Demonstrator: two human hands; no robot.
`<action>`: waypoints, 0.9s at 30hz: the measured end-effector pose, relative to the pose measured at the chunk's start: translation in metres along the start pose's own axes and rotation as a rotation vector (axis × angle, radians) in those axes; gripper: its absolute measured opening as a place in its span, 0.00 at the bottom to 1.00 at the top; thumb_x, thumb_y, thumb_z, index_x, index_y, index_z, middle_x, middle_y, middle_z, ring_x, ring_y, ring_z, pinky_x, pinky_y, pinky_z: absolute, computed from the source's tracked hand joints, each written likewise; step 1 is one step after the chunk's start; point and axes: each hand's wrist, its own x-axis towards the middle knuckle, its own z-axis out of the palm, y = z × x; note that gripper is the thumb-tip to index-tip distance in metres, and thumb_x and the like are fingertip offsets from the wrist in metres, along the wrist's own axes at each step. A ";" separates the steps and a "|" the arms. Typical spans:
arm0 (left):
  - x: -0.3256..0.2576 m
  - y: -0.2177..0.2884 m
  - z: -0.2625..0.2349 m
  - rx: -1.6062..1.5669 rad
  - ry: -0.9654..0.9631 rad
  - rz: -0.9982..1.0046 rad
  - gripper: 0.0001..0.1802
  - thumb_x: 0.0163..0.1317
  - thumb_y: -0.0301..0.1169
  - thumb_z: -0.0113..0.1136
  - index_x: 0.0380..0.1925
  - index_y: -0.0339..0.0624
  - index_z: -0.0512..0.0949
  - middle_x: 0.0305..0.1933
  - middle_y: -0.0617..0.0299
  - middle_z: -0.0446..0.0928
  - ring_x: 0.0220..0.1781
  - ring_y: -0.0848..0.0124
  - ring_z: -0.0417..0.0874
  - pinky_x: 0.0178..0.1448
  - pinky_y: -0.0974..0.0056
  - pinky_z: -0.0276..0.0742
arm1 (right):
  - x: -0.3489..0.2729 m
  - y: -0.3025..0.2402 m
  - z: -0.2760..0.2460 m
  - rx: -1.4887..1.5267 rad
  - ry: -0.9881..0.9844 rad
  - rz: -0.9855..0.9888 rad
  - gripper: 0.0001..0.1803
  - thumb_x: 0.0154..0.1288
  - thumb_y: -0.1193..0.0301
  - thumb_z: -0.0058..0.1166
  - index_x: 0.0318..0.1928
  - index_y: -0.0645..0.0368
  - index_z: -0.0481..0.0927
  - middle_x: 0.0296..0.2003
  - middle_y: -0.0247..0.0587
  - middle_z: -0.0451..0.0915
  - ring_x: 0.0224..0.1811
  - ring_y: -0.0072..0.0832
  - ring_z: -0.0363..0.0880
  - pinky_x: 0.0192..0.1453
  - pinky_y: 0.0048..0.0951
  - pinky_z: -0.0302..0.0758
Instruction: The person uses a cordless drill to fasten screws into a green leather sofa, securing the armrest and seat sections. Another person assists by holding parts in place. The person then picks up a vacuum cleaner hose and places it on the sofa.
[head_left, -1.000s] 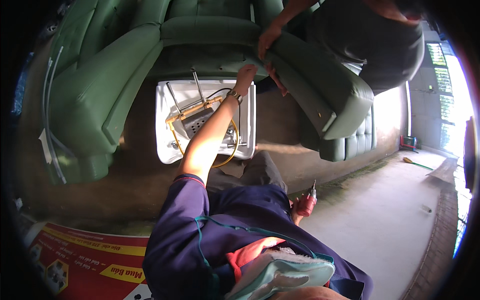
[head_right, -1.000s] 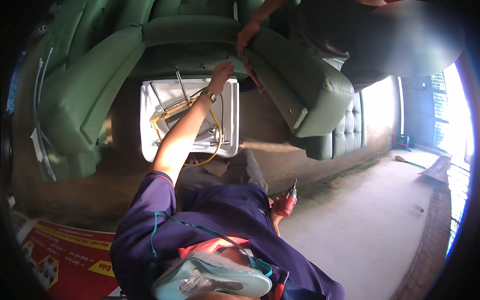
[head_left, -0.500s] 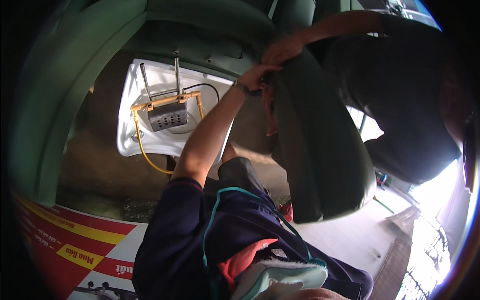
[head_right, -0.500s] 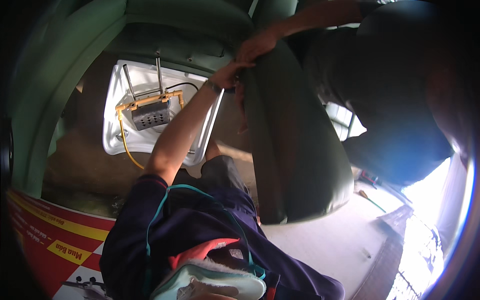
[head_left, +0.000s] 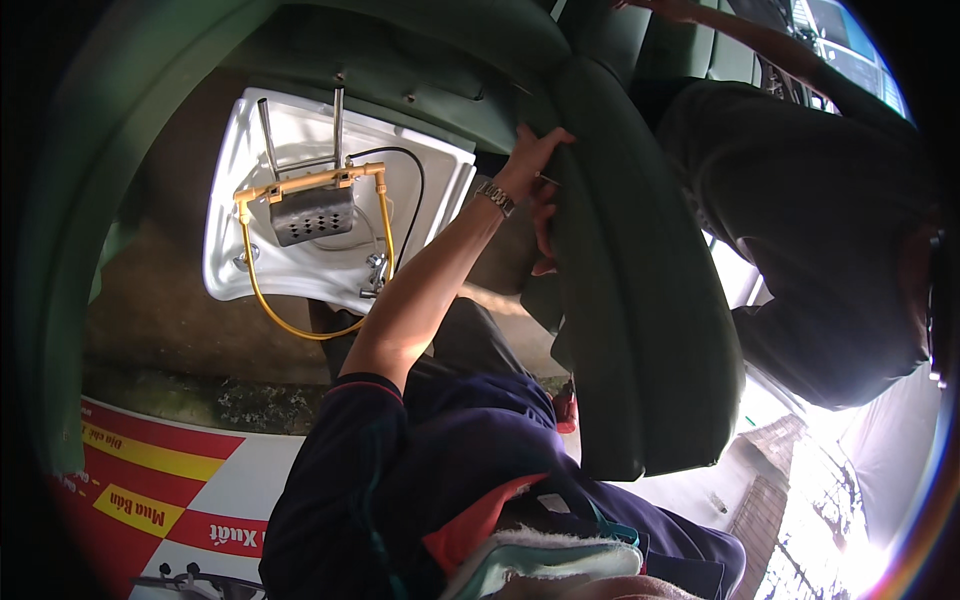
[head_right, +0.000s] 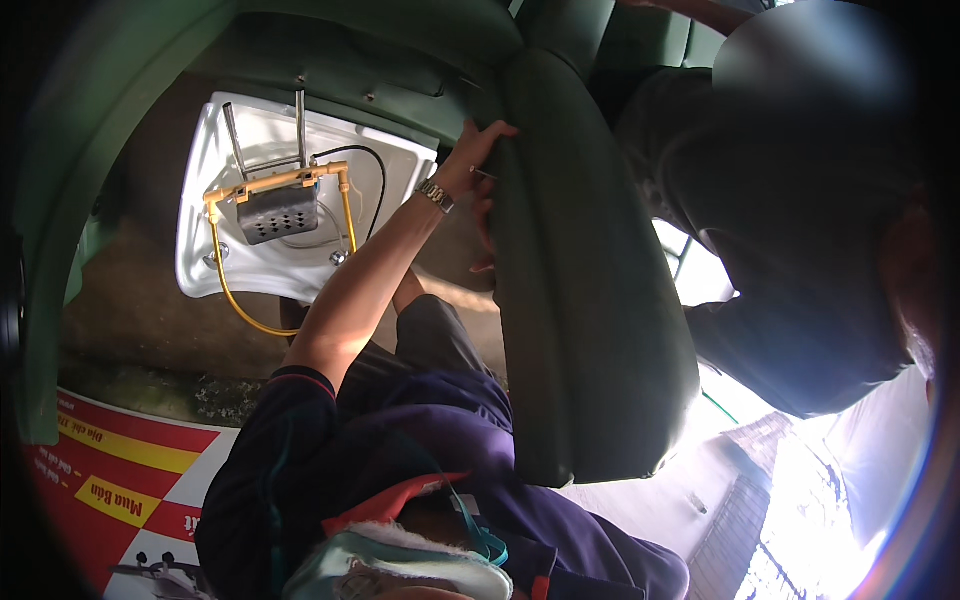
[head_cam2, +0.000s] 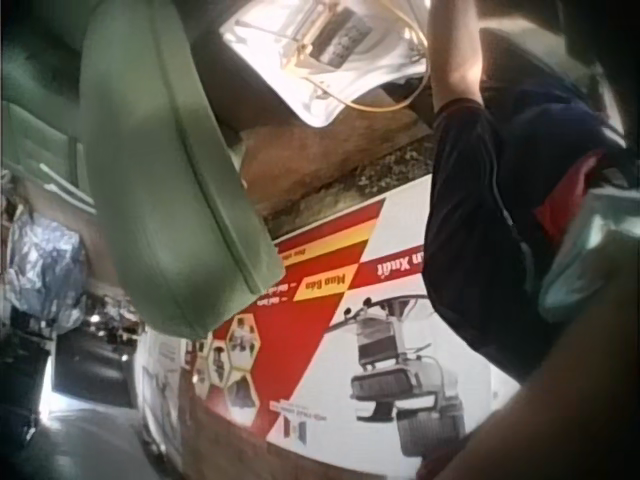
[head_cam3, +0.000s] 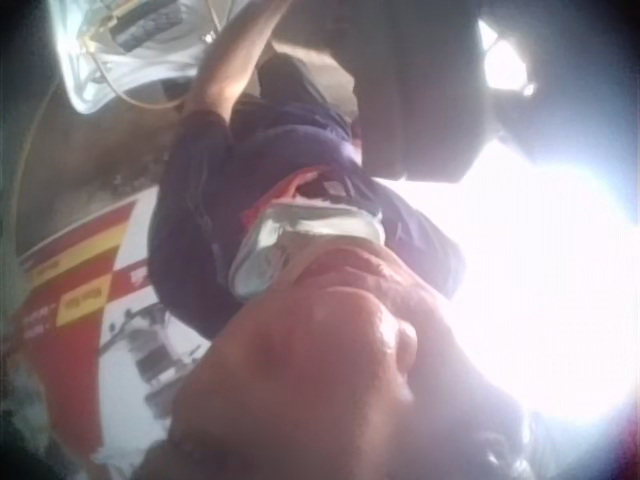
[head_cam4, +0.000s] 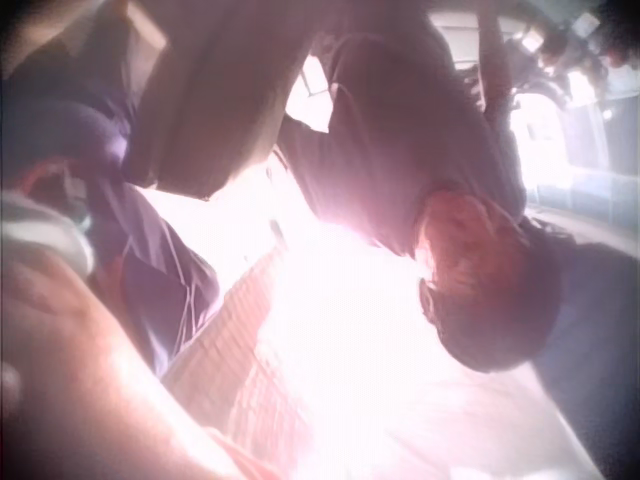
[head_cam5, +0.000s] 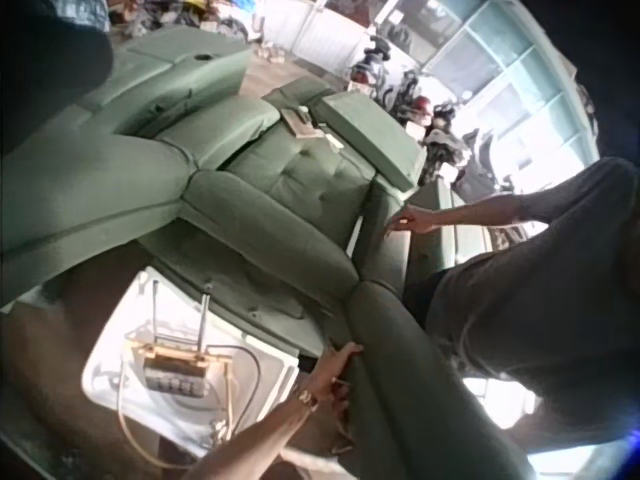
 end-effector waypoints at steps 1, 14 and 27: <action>0.000 -0.001 -0.001 -0.004 0.008 -0.017 0.44 0.57 0.47 0.73 0.64 0.36 0.60 0.62 0.45 0.72 0.62 0.56 0.79 0.59 0.47 0.83 | -0.003 0.010 -0.016 -0.022 -0.021 0.003 0.30 0.69 0.60 0.62 0.70 0.50 0.73 0.47 0.30 0.78 0.47 0.28 0.76 0.53 0.57 0.61; 0.043 0.012 -0.002 -0.179 0.114 -0.081 0.40 0.55 0.43 0.77 0.61 0.27 0.74 0.56 0.46 0.81 0.55 0.57 0.85 0.59 0.52 0.84 | -0.010 0.074 -0.079 -0.031 -0.168 0.011 0.33 0.68 0.55 0.62 0.71 0.48 0.72 0.52 0.29 0.77 0.54 0.29 0.74 0.59 0.65 0.54; 0.079 0.004 -0.005 -0.025 0.332 -0.043 0.41 0.48 0.39 0.79 0.56 0.20 0.75 0.54 0.41 0.83 0.53 0.55 0.88 0.58 0.53 0.86 | -0.008 0.093 -0.086 0.042 -0.197 0.030 0.37 0.66 0.50 0.61 0.73 0.45 0.71 0.57 0.28 0.76 0.61 0.29 0.73 0.64 0.74 0.47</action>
